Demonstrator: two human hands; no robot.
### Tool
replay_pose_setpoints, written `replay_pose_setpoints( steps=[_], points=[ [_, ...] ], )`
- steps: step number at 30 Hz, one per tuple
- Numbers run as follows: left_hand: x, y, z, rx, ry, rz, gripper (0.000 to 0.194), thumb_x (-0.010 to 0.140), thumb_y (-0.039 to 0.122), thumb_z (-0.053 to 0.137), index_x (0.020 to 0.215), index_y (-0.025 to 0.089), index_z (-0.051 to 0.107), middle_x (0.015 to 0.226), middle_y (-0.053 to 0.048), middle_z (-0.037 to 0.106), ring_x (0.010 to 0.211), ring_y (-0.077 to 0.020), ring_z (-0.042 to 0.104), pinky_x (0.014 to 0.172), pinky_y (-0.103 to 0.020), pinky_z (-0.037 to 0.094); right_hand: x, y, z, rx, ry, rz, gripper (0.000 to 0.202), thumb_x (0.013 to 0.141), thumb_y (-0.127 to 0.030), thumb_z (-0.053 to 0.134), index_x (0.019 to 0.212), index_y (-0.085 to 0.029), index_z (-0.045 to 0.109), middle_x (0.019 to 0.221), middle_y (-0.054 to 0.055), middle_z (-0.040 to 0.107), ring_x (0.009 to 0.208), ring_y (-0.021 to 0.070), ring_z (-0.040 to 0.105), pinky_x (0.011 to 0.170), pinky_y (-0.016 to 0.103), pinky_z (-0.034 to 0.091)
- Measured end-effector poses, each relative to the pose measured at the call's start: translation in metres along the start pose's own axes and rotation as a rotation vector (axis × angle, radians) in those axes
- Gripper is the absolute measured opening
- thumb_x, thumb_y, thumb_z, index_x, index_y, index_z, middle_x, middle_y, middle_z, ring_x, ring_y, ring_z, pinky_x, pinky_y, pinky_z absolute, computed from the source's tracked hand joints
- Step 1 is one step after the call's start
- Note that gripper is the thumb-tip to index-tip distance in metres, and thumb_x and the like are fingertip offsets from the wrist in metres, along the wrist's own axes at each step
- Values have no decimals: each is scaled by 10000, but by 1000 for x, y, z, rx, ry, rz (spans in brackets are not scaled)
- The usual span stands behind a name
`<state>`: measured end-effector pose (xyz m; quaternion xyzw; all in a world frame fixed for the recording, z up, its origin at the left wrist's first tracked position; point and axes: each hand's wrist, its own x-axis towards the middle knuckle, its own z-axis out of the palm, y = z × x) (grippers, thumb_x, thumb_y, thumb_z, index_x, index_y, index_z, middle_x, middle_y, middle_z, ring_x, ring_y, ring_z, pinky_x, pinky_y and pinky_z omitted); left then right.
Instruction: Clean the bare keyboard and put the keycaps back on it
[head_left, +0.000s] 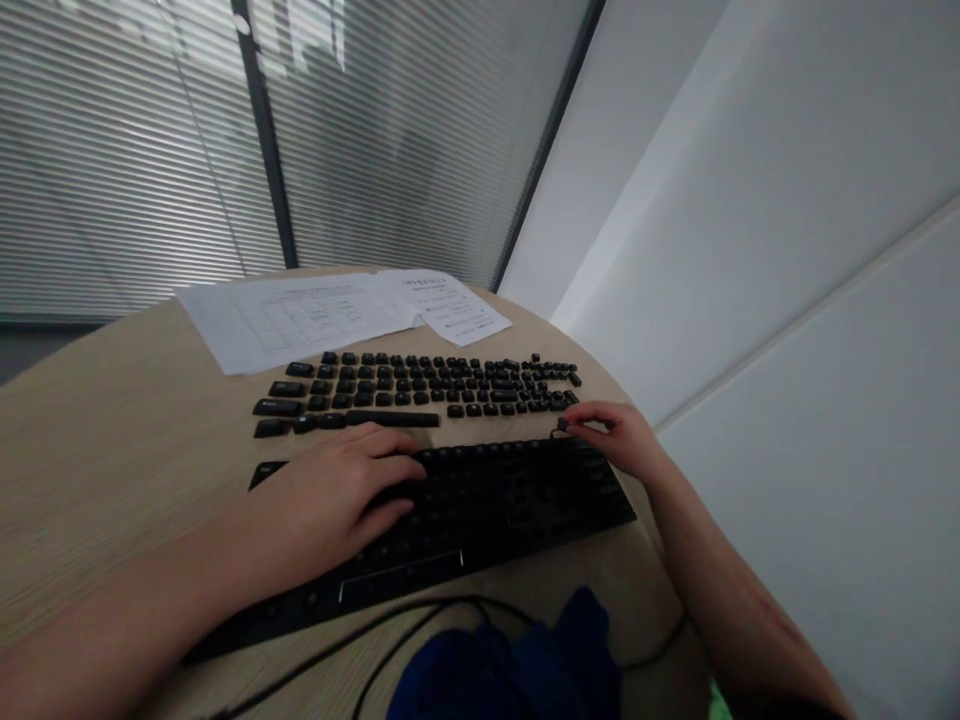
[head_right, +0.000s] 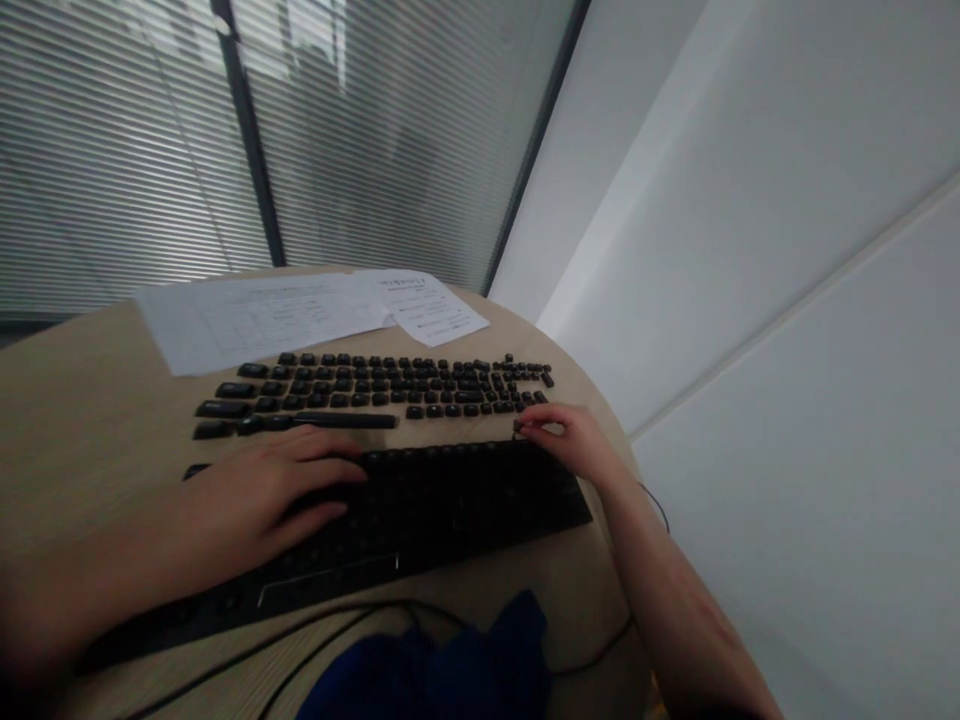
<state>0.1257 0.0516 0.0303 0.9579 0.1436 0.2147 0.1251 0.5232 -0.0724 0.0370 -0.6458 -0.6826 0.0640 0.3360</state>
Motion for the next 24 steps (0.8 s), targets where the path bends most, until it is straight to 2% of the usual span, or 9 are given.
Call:
replay_pose_setpoints(
  steps=[7,11,24],
  points=[
    [0,-4,-1,-9,-22,-18,236,941,297,593,1106,308,762,1269,-62,721,1134,-293,703,973,-500,604,5,8,21,65,-164,-35,183,881,-347,721,989,-234,816,940,60,811,827,220,753,749,334,600],
    [0,-5,-3,-14,-41,-21,237,950,334,606,1126,320,764,1289,-58,717,1134,-292,708,975,-489,611,2,8,24,64,-178,-31,165,890,-309,717,1004,-241,814,975,53,813,875,221,756,796,337,593],
    [-4,-13,0,-9,-67,4,262,966,429,620,1174,333,746,1342,-53,690,1193,-293,681,1012,-485,599,2,5,23,16,-227,-178,187,938,-244,662,1056,-261,806,1071,42,808,973,198,756,909,336,575]
  ],
)
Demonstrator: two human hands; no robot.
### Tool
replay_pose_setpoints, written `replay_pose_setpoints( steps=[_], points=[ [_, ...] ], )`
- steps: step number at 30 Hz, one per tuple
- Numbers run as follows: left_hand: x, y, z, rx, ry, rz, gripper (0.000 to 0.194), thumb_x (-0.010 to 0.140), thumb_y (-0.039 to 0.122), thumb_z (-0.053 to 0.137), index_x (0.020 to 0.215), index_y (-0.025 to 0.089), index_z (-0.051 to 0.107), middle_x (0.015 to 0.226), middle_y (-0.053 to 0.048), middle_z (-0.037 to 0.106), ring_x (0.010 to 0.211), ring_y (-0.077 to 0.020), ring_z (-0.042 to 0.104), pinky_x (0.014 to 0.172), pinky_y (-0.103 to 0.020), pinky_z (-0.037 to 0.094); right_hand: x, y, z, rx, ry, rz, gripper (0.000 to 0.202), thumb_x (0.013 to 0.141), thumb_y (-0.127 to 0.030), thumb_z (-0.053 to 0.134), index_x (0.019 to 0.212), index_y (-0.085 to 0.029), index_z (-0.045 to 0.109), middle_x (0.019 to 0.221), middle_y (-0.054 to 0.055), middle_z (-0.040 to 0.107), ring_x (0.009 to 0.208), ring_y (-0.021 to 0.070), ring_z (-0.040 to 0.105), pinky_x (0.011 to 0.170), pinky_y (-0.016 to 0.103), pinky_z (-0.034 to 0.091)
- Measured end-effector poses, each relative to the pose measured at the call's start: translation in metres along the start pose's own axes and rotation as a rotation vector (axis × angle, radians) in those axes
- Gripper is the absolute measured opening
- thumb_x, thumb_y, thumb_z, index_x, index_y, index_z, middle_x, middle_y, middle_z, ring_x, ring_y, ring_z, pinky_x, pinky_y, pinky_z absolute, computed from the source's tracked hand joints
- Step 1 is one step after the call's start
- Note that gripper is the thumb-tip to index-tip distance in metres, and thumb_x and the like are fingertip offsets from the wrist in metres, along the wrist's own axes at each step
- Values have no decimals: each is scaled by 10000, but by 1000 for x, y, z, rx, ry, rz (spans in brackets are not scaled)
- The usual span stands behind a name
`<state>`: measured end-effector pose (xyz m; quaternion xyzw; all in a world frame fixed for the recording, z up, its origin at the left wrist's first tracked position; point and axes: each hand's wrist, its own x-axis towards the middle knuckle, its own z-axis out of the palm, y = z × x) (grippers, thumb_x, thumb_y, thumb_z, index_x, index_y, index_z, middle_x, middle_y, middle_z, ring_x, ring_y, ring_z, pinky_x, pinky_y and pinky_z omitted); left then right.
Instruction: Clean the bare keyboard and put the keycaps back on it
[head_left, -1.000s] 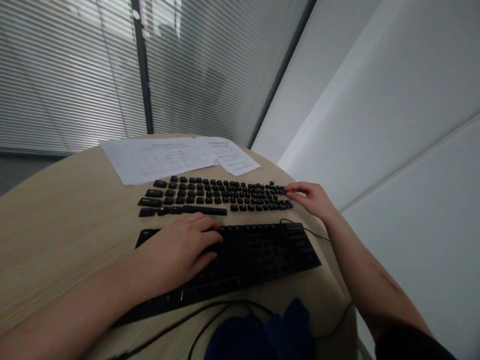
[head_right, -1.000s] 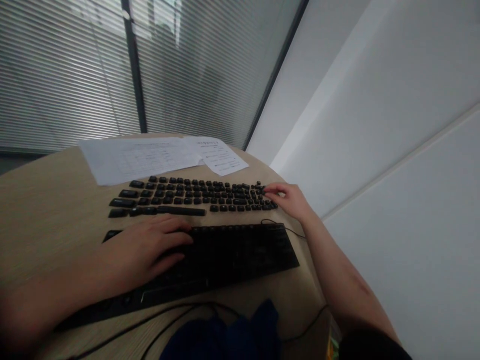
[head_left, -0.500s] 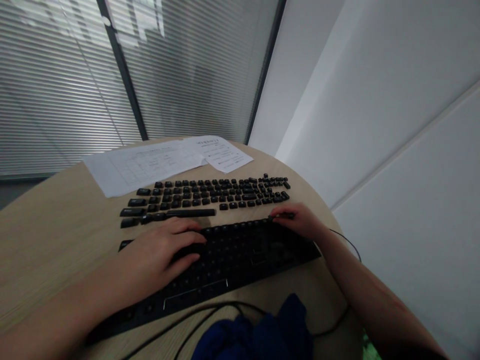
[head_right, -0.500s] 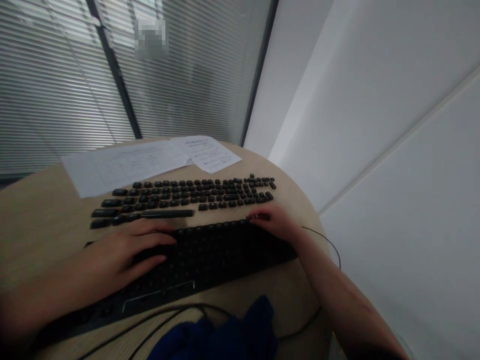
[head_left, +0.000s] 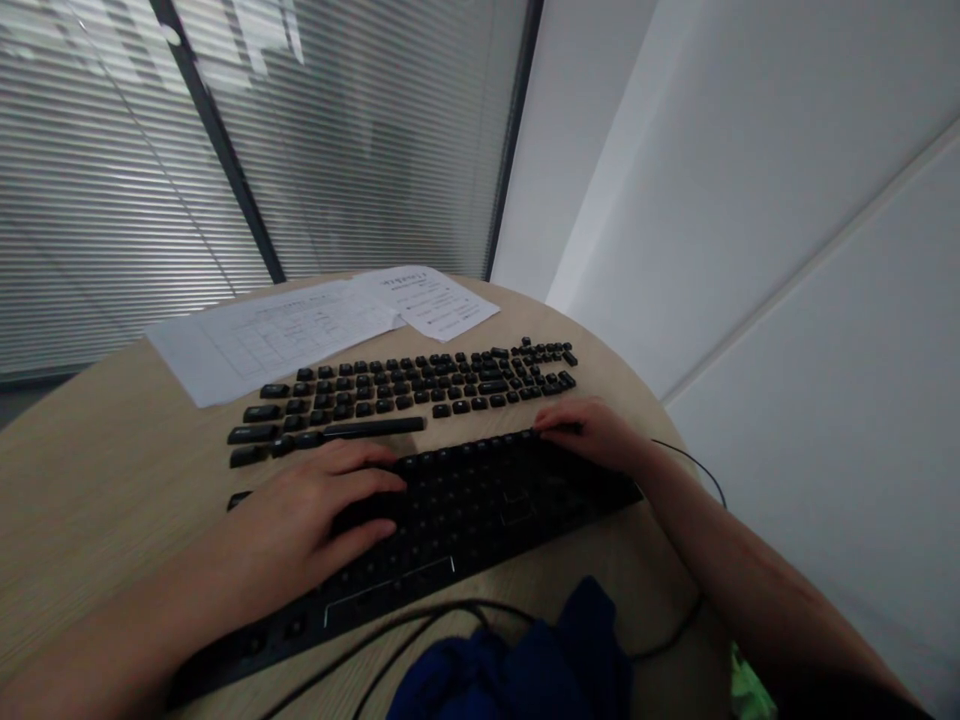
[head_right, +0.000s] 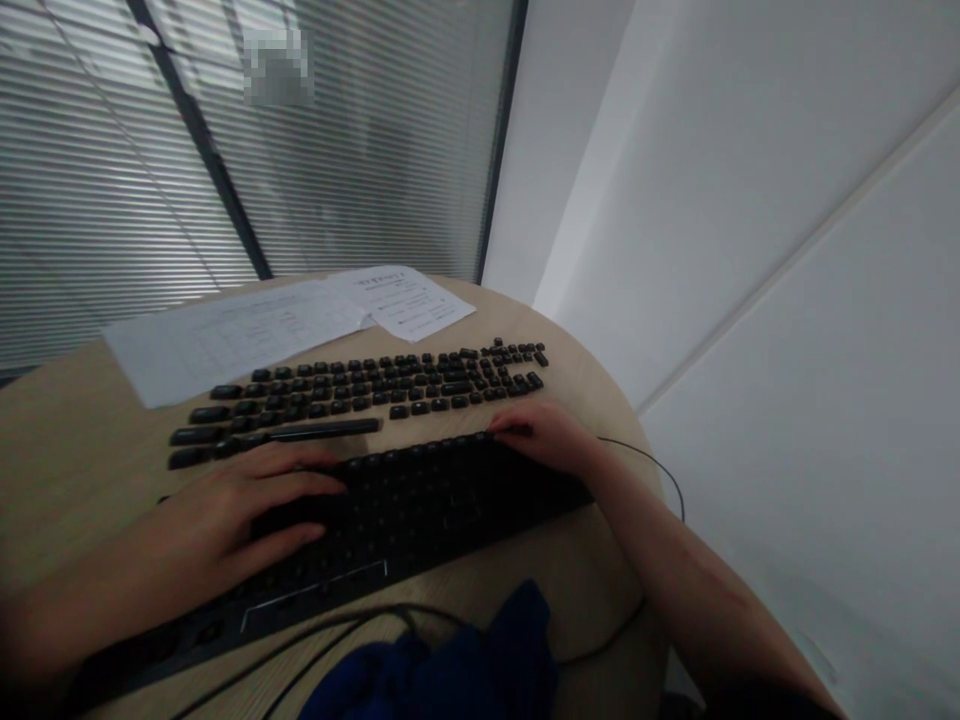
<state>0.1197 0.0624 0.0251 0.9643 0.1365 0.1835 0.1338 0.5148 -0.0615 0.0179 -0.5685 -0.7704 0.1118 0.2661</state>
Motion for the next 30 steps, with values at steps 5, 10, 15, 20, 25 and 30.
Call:
replay_pose_setpoints(
  steps=[5,10,15,20,25,30],
  points=[
    [0,0,-1,-26,9,9,274,948,439,645,1182,339,749,1365,-47,683,1211,-296,675,1027,-493,592,1,-1,0,-3,-7,-28,196,923,-228,676,1063,-259,811,1076,47,810,969,201,757,905,334,572],
    [0,1,-1,-39,-2,2,267,940,424,656,1168,330,757,1349,-55,692,1200,-298,683,1023,-495,596,3,1,-1,0,-31,-22,181,924,-228,683,1040,-264,817,1059,36,814,941,188,762,874,312,577],
    [2,2,-2,-32,9,11,265,956,437,631,1161,326,758,1346,-63,694,1182,-301,695,1001,-506,607,3,1,-3,-7,-46,-42,184,935,-213,671,1028,-264,821,1075,34,816,970,185,765,908,327,580],
    [5,6,-6,-25,-3,5,264,949,436,631,1140,319,770,1306,-66,715,1148,-303,711,984,-506,615,5,-2,-4,-62,-65,-46,188,937,-200,668,1018,-263,825,1041,32,824,962,193,774,920,348,588],
    [3,2,-2,-48,5,5,260,949,413,638,1154,320,765,1326,-67,704,1170,-292,699,1006,-488,601,6,-1,1,-124,-95,-9,189,930,-190,667,1011,-246,829,1016,53,825,962,221,776,915,377,591],
    [1,0,3,-51,25,-6,243,935,378,653,1138,309,767,1327,-78,703,1182,-289,690,1031,-474,577,4,-1,-2,-16,34,2,157,922,-270,701,1022,-245,819,1083,68,812,958,207,768,827,333,605]
  ],
)
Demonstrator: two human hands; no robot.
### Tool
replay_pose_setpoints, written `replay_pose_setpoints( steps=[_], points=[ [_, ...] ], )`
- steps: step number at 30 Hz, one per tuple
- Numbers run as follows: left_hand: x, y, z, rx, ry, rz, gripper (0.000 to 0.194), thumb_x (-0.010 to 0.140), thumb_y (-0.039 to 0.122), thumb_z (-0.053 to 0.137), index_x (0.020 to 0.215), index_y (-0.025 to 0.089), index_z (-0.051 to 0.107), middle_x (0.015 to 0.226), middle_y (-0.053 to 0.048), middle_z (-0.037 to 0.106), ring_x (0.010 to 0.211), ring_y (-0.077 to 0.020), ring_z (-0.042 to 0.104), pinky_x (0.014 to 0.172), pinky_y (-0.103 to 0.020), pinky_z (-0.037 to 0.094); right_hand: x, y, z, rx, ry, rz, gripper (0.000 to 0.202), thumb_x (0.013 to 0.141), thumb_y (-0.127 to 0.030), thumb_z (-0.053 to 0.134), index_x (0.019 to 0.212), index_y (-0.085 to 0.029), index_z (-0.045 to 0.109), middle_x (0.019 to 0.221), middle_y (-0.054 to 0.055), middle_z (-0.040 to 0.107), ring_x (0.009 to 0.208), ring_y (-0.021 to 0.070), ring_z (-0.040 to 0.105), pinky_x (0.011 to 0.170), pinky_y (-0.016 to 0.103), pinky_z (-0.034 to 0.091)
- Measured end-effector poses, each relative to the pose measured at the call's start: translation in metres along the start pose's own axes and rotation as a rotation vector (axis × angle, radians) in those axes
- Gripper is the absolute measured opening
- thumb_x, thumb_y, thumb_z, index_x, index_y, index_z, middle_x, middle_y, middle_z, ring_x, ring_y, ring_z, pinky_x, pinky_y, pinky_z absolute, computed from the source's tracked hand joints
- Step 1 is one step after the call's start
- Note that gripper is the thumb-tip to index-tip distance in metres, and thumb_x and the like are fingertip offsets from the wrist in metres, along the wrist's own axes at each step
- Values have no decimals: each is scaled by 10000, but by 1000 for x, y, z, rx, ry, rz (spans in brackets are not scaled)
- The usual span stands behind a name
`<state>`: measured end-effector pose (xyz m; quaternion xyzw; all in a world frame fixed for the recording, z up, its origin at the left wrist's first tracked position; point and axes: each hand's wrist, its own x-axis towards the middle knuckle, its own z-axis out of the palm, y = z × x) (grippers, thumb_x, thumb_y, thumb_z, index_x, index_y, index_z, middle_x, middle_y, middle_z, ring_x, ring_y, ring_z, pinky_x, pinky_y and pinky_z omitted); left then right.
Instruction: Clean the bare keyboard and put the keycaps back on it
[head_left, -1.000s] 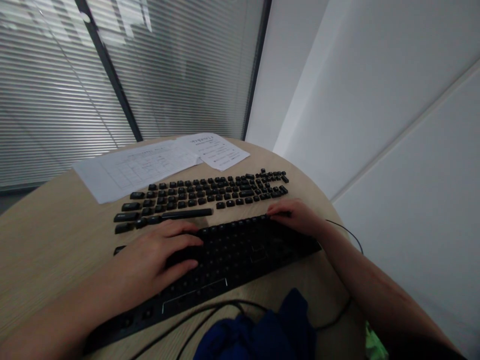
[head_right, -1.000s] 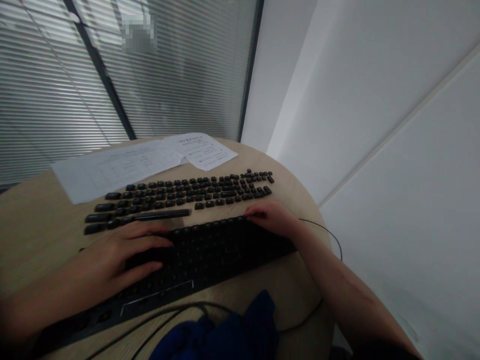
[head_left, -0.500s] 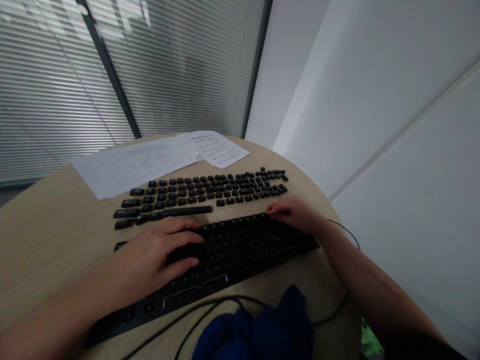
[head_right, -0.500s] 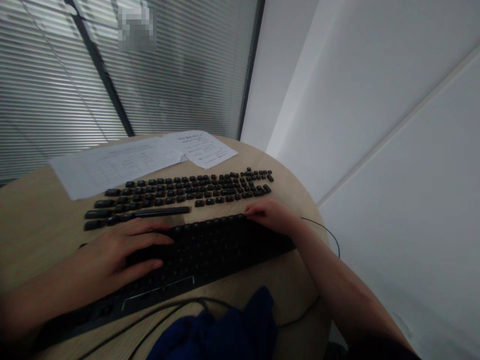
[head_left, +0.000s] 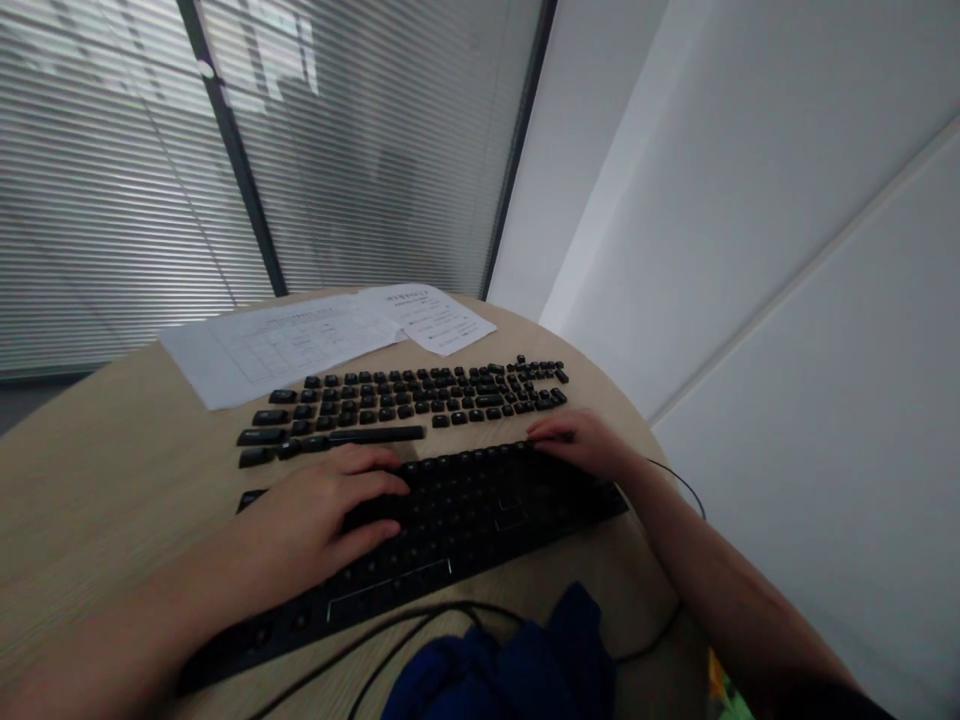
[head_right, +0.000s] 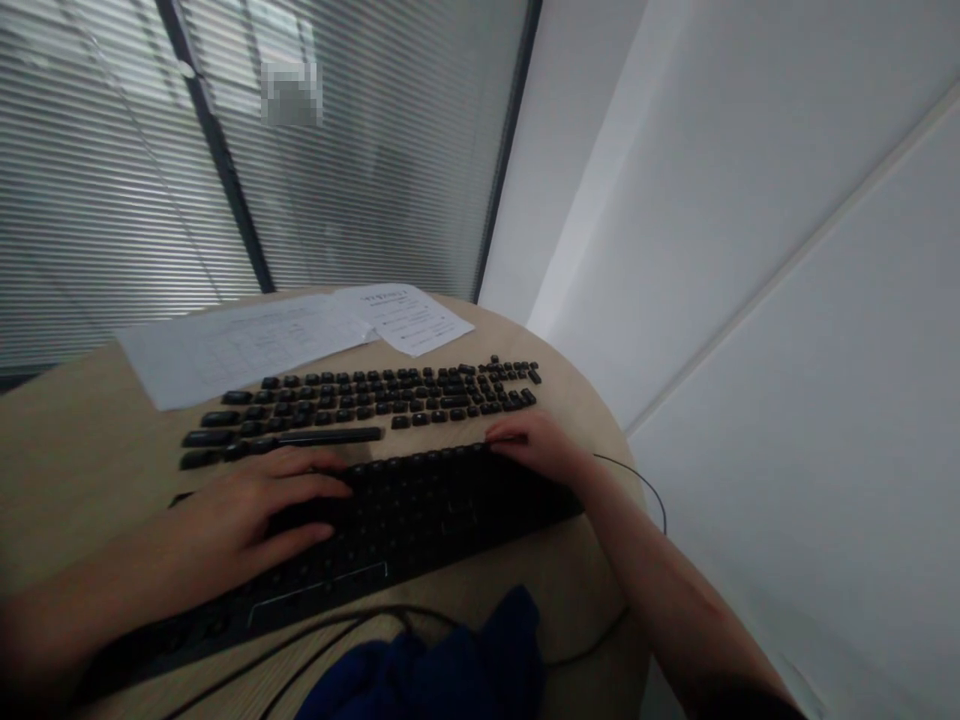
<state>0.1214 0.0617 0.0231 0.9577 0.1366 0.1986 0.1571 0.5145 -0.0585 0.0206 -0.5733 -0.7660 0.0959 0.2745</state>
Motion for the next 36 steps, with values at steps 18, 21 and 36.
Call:
replay_pose_setpoints(
  steps=[18,21,36],
  points=[
    [-1,17,-8,-48,-38,-65,222,891,293,692,1101,293,766,1275,-60,703,1125,-280,692,997,-453,557,164,103,-59,-520,-258,501,258,993,-354,679,1165,-163,701,1183,83,715,1031,215,698,933,429,587],
    [0,19,-9,-80,-38,-79,230,862,279,723,1086,297,773,1258,-54,710,1120,-285,690,984,-447,559,171,111,-57,-537,-356,518,309,1007,-379,657,1234,-171,663,1252,90,675,1066,229,681,918,437,596],
    [0,15,-7,-107,-30,-67,193,902,342,688,1067,299,778,1239,-50,719,1098,-287,689,978,-455,545,179,110,-33,-539,-336,547,335,1006,-388,654,1264,-174,654,1279,92,662,1080,240,676,916,439,597]
  ],
)
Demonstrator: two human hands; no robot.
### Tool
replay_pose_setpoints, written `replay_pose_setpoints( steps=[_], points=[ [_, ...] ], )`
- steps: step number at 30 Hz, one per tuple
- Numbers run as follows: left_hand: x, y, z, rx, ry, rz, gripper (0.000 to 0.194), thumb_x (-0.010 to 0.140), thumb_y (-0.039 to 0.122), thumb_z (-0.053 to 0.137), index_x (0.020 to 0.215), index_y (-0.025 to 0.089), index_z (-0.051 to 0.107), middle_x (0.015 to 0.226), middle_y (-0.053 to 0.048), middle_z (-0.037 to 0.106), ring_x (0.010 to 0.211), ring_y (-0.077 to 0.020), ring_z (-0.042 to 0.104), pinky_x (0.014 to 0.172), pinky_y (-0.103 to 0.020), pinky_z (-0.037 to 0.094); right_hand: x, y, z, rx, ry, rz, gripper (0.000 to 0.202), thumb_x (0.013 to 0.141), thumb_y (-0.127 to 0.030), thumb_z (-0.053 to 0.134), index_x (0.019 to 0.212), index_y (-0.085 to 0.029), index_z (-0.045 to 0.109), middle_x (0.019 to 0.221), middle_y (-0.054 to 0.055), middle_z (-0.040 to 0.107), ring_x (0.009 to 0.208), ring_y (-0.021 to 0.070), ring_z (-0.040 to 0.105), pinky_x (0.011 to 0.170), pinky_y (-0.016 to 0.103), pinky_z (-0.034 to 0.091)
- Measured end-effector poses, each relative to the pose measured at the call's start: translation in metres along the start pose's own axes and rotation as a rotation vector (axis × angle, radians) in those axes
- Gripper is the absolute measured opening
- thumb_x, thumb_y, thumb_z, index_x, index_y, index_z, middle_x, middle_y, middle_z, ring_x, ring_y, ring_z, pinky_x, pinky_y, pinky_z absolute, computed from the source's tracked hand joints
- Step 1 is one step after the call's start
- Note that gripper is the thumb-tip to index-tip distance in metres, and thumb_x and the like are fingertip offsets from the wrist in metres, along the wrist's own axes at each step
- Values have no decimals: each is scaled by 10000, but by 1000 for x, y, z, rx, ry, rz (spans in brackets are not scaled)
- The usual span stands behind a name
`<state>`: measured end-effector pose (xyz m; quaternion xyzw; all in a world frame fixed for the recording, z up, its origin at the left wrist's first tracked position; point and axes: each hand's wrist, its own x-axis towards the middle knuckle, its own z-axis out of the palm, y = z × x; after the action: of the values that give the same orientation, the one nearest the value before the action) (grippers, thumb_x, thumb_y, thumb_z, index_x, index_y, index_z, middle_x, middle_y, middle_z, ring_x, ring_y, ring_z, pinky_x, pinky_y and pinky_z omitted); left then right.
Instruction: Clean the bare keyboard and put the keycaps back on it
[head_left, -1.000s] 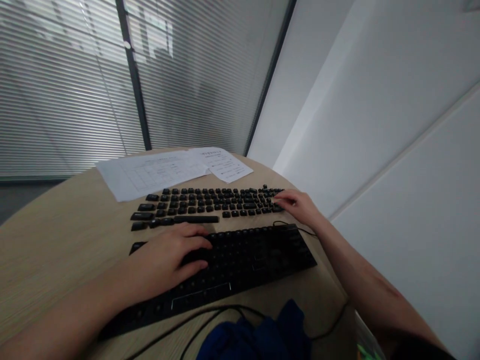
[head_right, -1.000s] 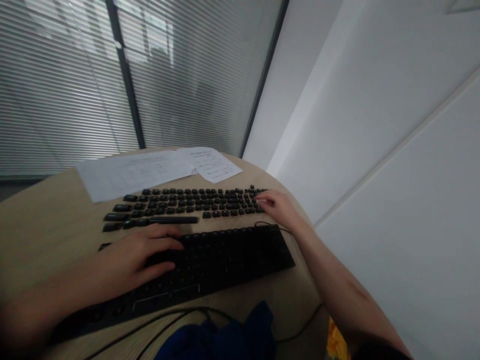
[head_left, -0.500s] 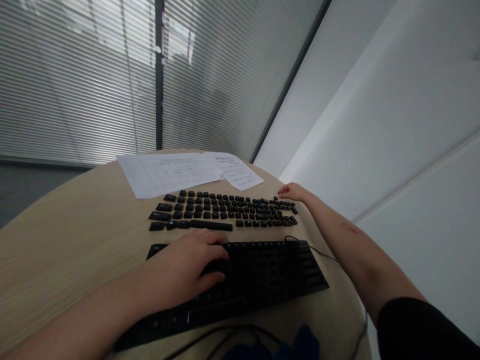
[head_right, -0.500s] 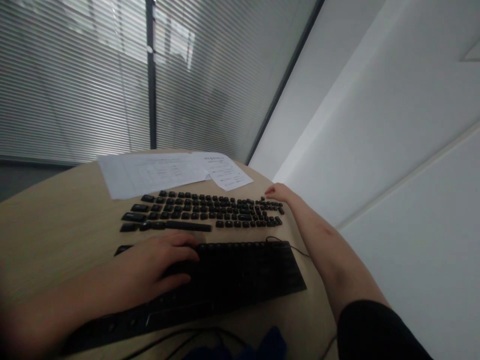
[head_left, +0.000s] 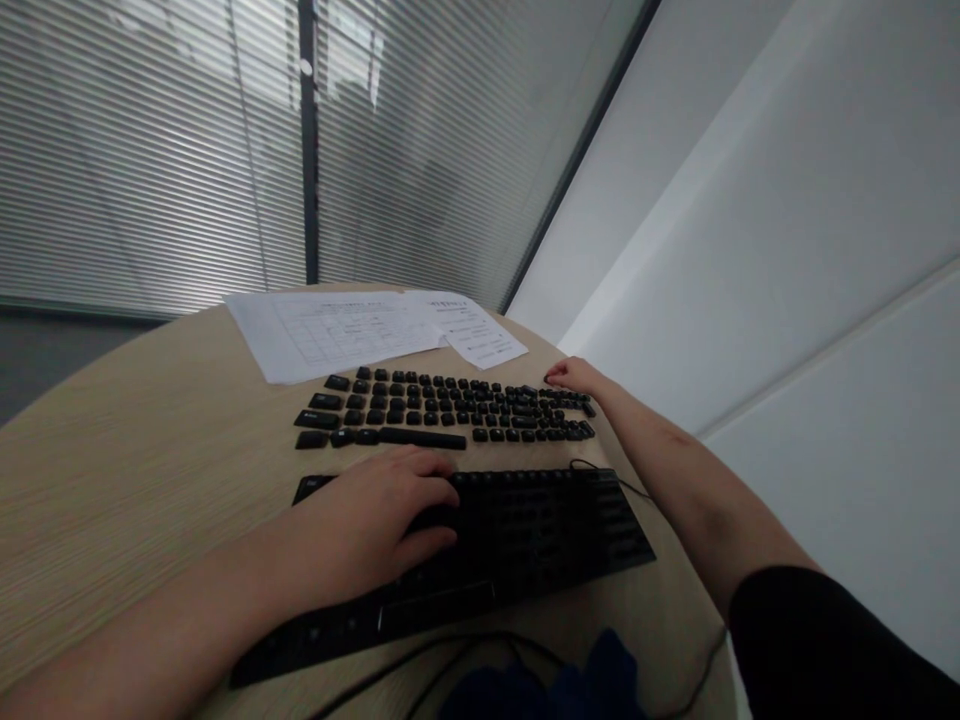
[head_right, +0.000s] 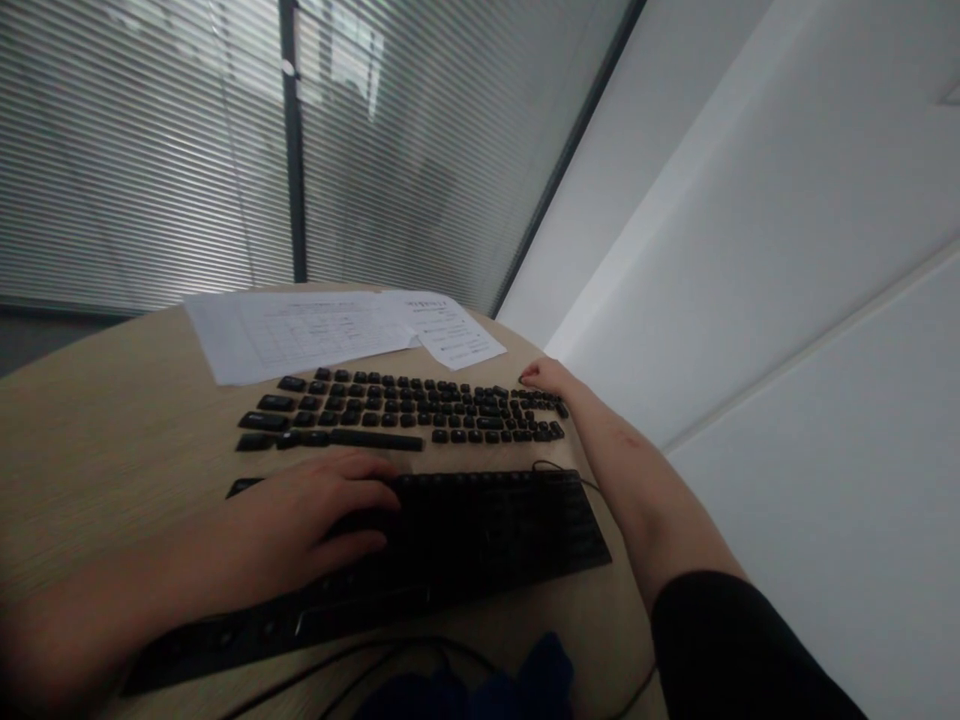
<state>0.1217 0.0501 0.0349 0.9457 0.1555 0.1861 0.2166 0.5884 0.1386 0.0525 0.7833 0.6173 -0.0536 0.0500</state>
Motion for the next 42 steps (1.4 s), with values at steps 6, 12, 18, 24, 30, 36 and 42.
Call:
replay_pose_setpoints(
  steps=[6,12,18,24,30,36,42],
  points=[
    [2,0,-2,1,19,36,206,936,359,639,1062,286,784,1219,-55,733,1055,-261,704,960,-413,559,-26,-11,-12,94,221,-24,246,984,-330,661,1129,-142,728,1121,103,746,1014,230,698,950,403,555],
    [3,-3,-1,-3,19,37,222,934,356,635,1085,284,781,1261,-56,726,1102,-262,708,983,-409,569,-143,-8,-14,224,339,-180,310,913,-404,664,1108,-193,783,922,58,785,771,192,690,733,308,547],
    [3,-6,-2,30,-13,15,231,939,358,624,1096,300,784,1318,-66,711,1165,-296,702,1033,-482,571,-222,-14,23,372,273,-327,238,901,-356,657,1049,-220,784,836,41,752,649,155,634,606,278,508],
    [1,-5,-7,104,-55,17,274,979,384,574,1169,314,758,1383,-70,688,1249,-301,672,1051,-527,578,-212,-25,35,361,222,-389,196,860,-235,671,1016,-220,789,860,40,764,733,174,676,704,301,518],
    [2,-9,-11,129,-55,32,303,986,454,573,1181,311,756,1346,-80,713,1184,-314,713,1008,-537,609,-211,-29,36,297,214,-485,167,872,-186,683,998,-223,786,899,44,757,820,201,670,794,336,497],
    [3,-13,-10,136,-41,36,295,984,479,588,1175,333,760,1352,-41,717,1171,-272,723,1007,-437,618,-209,-27,41,293,182,-480,162,901,-204,676,1033,-203,770,893,43,750,810,190,654,771,316,472],
    [2,-14,-10,143,-36,37,297,982,490,590,1179,343,757,1348,-32,720,1165,-266,726,1000,-432,623,-207,-20,44,319,166,-493,185,943,-247,642,1075,-200,762,924,57,749,831,200,657,784,330,483]
  ],
)
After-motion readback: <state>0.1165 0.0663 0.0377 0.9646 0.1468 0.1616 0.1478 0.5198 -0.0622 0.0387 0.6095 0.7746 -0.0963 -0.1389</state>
